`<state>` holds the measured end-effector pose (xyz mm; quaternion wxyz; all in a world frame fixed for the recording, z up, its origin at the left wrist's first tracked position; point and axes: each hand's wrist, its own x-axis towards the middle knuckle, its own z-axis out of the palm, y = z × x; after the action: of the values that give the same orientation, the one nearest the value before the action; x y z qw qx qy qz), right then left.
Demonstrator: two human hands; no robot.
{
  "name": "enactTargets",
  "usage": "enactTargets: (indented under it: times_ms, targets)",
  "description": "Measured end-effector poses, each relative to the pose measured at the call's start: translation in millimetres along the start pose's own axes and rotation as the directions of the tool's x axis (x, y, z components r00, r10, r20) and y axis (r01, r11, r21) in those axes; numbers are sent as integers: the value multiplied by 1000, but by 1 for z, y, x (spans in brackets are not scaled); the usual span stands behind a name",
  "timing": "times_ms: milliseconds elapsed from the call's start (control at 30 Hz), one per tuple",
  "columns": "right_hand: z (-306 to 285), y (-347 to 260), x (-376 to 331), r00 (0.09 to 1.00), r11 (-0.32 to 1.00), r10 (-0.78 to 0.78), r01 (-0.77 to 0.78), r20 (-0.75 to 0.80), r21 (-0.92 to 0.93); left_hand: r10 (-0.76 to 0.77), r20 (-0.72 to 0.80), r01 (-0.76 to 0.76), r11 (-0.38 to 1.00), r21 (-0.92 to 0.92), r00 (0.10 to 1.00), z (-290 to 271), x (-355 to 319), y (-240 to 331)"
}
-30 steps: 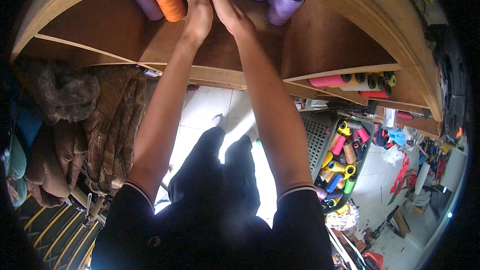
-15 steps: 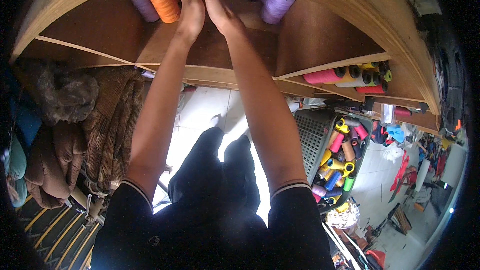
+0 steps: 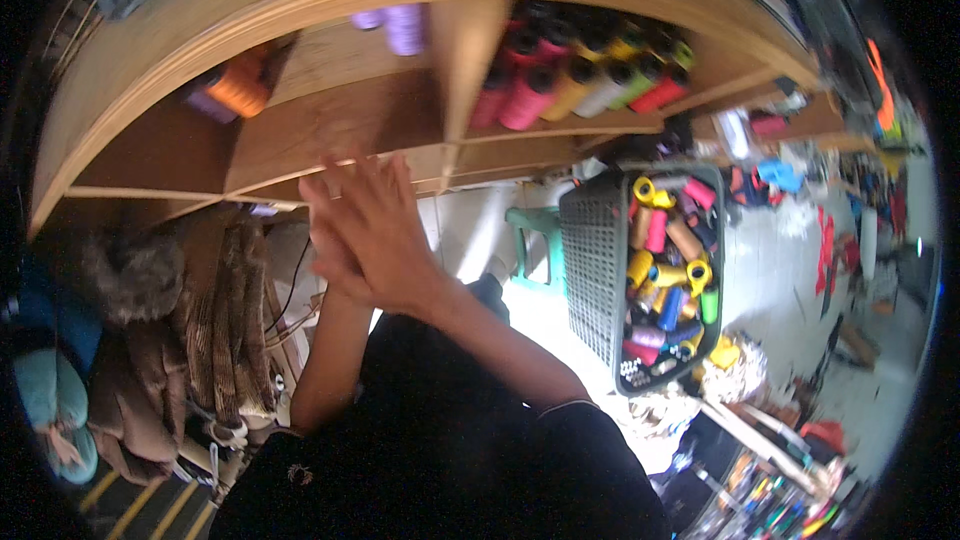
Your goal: The person picks up thread spools from a basket, unwinds a small amount of thread from each, and places them on a wooden shelf. The person handles spools of various colors including yellow, red, green, white, pink, purple, and blue.
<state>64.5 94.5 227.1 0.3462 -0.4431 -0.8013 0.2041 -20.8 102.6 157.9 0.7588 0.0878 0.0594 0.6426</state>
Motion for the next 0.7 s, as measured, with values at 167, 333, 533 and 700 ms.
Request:
enactTargets:
  times_ms: [167, 333, 533, 700]
  targets:
    - [-5, 51, -111, 977, 962, 194, -208, 93, 179, -525, -358, 545, 837, -52, 772, 21, -44, -49]
    - [-7, 104, -206, 801, 795, 598, -588, -31, 149, -656, -189, 683, 701, 205, 730, 38, -60, -57]
    - [-37, 113, -228, 584, -669, 588, -37, 559, 743, -606, 295, -489, -180, 853, 738, 24, -67, -141]
    - [-84, 116, -237, 501, -638, 689, 74, 524, 767, -795, 214, -647, -269, 714, 567, -38, -74, -182]
